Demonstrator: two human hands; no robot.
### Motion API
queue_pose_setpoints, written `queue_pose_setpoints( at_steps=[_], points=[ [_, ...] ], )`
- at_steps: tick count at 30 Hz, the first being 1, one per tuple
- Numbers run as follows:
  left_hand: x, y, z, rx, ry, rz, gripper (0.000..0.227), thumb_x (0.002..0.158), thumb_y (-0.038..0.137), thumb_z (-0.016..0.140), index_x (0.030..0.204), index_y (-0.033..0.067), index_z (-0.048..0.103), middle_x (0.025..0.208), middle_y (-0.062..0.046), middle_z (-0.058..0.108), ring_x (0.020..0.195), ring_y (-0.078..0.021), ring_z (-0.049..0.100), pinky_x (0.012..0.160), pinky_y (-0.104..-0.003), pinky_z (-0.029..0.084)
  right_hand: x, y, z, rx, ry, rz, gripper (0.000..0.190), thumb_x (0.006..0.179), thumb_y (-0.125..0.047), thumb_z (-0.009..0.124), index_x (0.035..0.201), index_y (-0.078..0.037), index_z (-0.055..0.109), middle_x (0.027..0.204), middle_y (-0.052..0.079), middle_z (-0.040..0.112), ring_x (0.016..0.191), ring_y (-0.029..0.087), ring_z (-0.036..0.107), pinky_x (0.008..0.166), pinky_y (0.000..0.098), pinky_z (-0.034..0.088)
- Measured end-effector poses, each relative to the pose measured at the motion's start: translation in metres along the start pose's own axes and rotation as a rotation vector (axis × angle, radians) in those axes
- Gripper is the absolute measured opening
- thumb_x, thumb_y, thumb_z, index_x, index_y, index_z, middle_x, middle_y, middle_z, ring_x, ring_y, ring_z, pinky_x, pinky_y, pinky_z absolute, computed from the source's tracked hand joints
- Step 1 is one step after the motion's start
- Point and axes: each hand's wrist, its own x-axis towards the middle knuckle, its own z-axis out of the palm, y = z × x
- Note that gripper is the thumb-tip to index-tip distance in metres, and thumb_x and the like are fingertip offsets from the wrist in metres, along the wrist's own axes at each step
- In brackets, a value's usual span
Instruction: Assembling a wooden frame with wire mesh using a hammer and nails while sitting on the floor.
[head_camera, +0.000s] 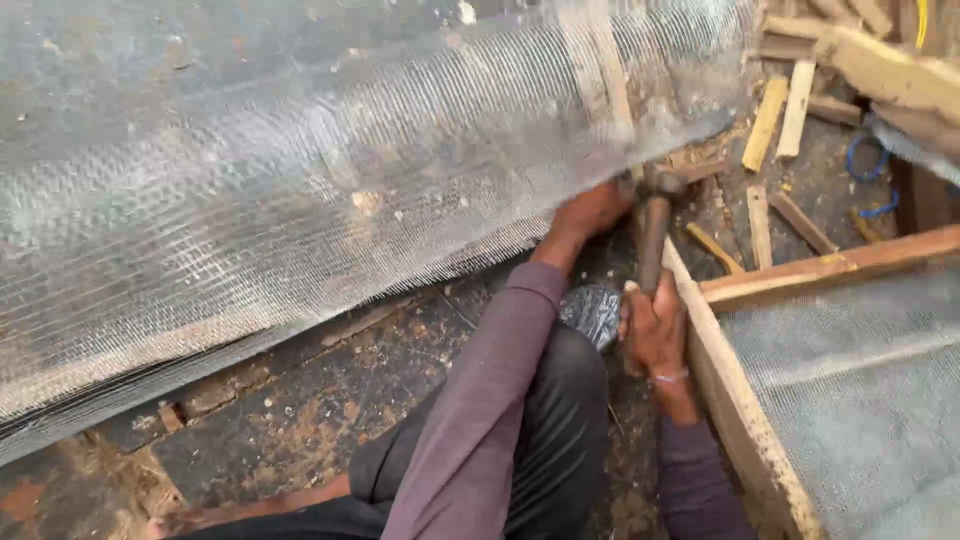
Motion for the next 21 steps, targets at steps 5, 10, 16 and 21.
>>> queue_pose_setpoints(
  at_steps=[5, 10, 16, 21],
  points=[
    [0.015, -0.021, 0.016, 0.021, 0.139, 0.045, 0.044, 0.094, 0.033, 0.052, 0.124, 0.0032, 0.066, 0.125, -0.028, 0.067, 0.113, -0.0468, 0.064, 0.102, -0.052, 0.048, -0.014, 0.005, 0.001, 0.145, 0.028, -0.061, 0.028, 0.1, -0.021, 0.056, 0.113, 0.003, 0.051, 0.067, 0.004, 0.056, 0.051, 0.015, 0.055, 0.047, 0.0314, 0.046],
    [0.004, -0.007, 0.0, -0.232, -0.018, -0.079, 0.048, 0.101, 0.038, 0.045, 0.125, 0.0033, 0.067, 0.127, -0.028, 0.066, 0.118, -0.0462, 0.063, 0.105, -0.05, 0.047, 0.009, 0.06, 0.001, -0.188, 0.051, -0.177, 0.031, 0.101, -0.02, 0.06, 0.119, 0.003, 0.051, 0.066, 0.006, 0.059, 0.056, 0.014, 0.059, 0.052, 0.0307, 0.047],
    [0.007, -0.018, 0.008, -0.3, 0.229, 0.112, 0.048, 0.099, 0.036, 0.051, 0.132, 0.0033, 0.062, 0.133, -0.026, 0.063, 0.123, -0.0468, 0.058, 0.107, -0.051, 0.043, -0.017, 0.011, 0.003, 0.106, 0.083, -0.102, 0.045, 0.099, -0.022, 0.057, 0.134, 0.002, 0.044, 0.068, 0.006, 0.056, 0.054, 0.013, 0.056, 0.047, 0.0306, 0.047],
    [0.019, -0.036, 0.031, -0.14, 0.059, 0.166, 0.042, 0.104, 0.031, 0.044, 0.138, 0.0128, 0.06, 0.134, -0.022, 0.065, 0.12, -0.0423, 0.063, 0.104, -0.049, 0.049, 0.001, 0.052, -0.004, -0.124, 0.054, -0.124, 0.038, 0.1, -0.027, 0.059, 0.119, 0.004, 0.046, 0.065, 0.007, 0.06, 0.052, 0.014, 0.06, 0.047, 0.0326, 0.048]
  ],
)
